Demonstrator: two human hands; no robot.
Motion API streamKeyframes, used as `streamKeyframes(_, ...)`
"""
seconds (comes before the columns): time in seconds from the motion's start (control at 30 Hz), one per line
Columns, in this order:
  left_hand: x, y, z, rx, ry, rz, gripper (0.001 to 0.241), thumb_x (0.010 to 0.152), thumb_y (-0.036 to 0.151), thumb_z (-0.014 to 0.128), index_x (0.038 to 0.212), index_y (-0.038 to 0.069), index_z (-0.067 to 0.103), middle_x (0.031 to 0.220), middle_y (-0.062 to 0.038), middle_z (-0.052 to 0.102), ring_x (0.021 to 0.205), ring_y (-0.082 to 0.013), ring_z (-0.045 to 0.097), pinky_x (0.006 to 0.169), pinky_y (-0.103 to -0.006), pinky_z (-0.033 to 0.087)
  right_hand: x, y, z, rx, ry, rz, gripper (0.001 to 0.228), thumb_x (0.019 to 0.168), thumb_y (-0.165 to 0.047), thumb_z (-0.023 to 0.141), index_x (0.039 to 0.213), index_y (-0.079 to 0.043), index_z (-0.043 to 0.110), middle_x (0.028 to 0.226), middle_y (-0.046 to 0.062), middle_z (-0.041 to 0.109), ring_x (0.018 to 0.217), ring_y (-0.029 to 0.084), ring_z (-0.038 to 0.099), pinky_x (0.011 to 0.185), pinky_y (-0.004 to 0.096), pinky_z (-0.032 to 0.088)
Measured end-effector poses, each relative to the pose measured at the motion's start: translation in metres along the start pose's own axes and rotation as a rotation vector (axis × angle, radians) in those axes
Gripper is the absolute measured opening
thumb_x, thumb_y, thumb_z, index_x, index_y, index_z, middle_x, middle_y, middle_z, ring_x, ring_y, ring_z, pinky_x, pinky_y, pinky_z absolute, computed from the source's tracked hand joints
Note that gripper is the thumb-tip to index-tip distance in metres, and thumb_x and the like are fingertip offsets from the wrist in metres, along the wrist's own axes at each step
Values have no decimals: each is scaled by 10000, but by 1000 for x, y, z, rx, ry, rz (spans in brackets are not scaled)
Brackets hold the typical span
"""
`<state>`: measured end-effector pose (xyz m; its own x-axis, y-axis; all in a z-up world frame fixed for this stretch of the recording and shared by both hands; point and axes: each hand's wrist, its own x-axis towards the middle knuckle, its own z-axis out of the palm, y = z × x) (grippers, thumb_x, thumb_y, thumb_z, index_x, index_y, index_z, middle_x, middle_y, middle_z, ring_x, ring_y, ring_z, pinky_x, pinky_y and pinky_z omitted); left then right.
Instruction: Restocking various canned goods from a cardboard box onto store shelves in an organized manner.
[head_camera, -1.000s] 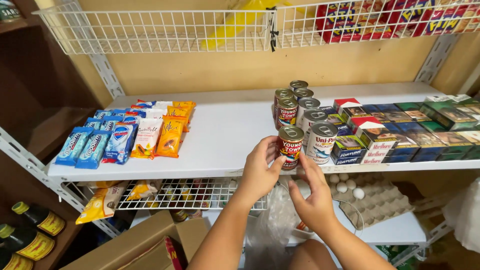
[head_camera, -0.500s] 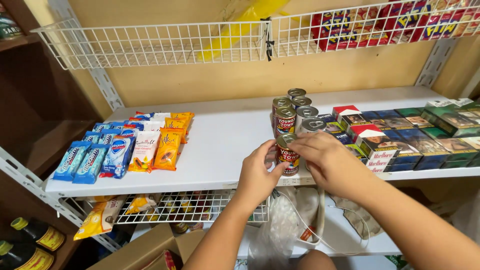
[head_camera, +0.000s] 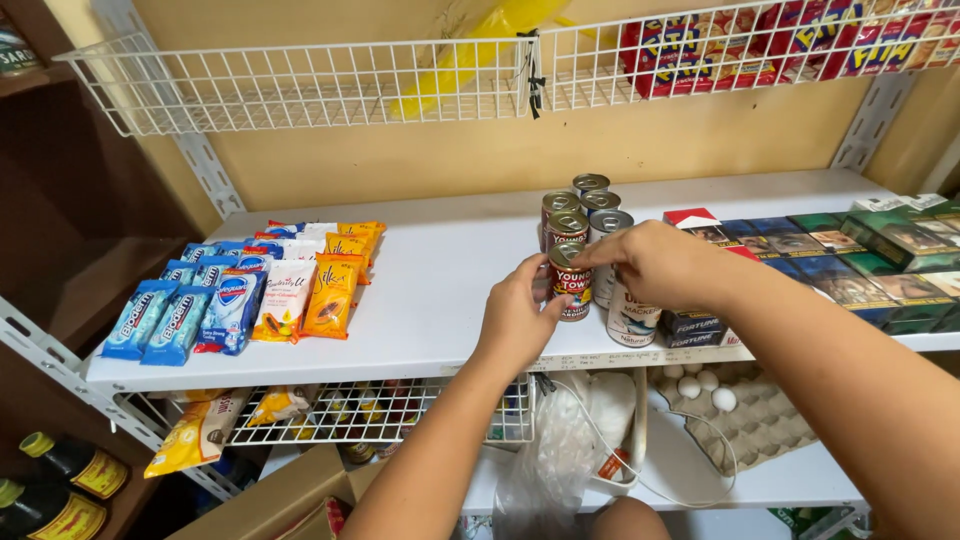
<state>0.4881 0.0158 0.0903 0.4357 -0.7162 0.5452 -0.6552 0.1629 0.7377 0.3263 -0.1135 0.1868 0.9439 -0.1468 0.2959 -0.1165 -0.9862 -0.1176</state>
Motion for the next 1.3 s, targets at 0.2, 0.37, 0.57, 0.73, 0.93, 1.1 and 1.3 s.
streamKeyframes(0.2, 7, -4, 7, -10, 13, -5, 622, 819, 95, 798, 1377, -17, 546, 1203, -174, 731, 1057, -253, 752, 881, -353, 591, 3, 10, 2, 61, 26, -10, 670, 662, 105, 548, 1264, -136, 716, 1212, 138, 728, 1083, 327, 701, 967, 381, 536)
streamKeyframes(0.37, 6, 0, 7, -48, 40, -12, 589, 815, 88, 795, 1346, -1, 555, 1200, -164, 727, 1037, -244, 753, 853, -359, 598, 3, 17, -2, 71, 44, 13, 669, 667, 105, 552, 1282, -120, 688, 1257, 152, 700, 1122, 337, 683, 992, 387, 525)
streamKeyframes(0.57, 5, -4, 9, -118, 91, -25, 406, 786, 35, 796, 1136, 22, 590, 1122, -115, 684, 940, -209, 726, 725, -330, 632, 2, 26, 0, -42, 70, 31, 639, 654, 84, 588, 1240, -134, 718, 1225, 142, 706, 1165, 325, 644, 1041, 401, 481)
streamKeyframes(0.73, 9, -11, 12, -137, 87, -24, 328, 791, 24, 808, 1048, 16, 604, 1087, -102, 674, 898, -198, 724, 700, -304, 637, 4, 25, 0, -144, 47, -13, 570, 689, 48, 579, 1177, -184, 759, 1270, 72, 704, 1240, 270, 613, 1083, 430, 458)
streamKeyframes(0.93, 12, -13, 14, -121, 78, -29, 323, 784, 38, 820, 1029, 17, 611, 1073, -102, 688, 894, -198, 742, 704, -314, 629, 4, 19, -4, -185, -18, 136, 610, 727, 23, 579, 1234, -263, 762, 1388, -38, 619, 1352, 206, 494, 1107, 550, 357)
streamKeyframes(1.1, 13, -11, 13, -94, 41, -58, 317, 818, 61, 800, 1052, 24, 589, 1052, -105, 717, 945, -208, 751, 727, -327, 630, 4, 28, 1, -160, -21, 100, 622, 726, 30, 569, 1264, -235, 738, 1353, -44, 664, 1381, 201, 489, 1120, 531, 370)
streamKeyframes(1.3, 15, -16, 16, -95, 29, -61, 309, 834, 74, 792, 1055, 26, 581, 1027, -104, 732, 962, -212, 756, 750, -330, 630, 2, 40, 9, -163, 48, -28, 600, 702, 59, 549, 1231, -160, 729, 1318, 22, 691, 1349, 248, 533, 1134, 460, 402)
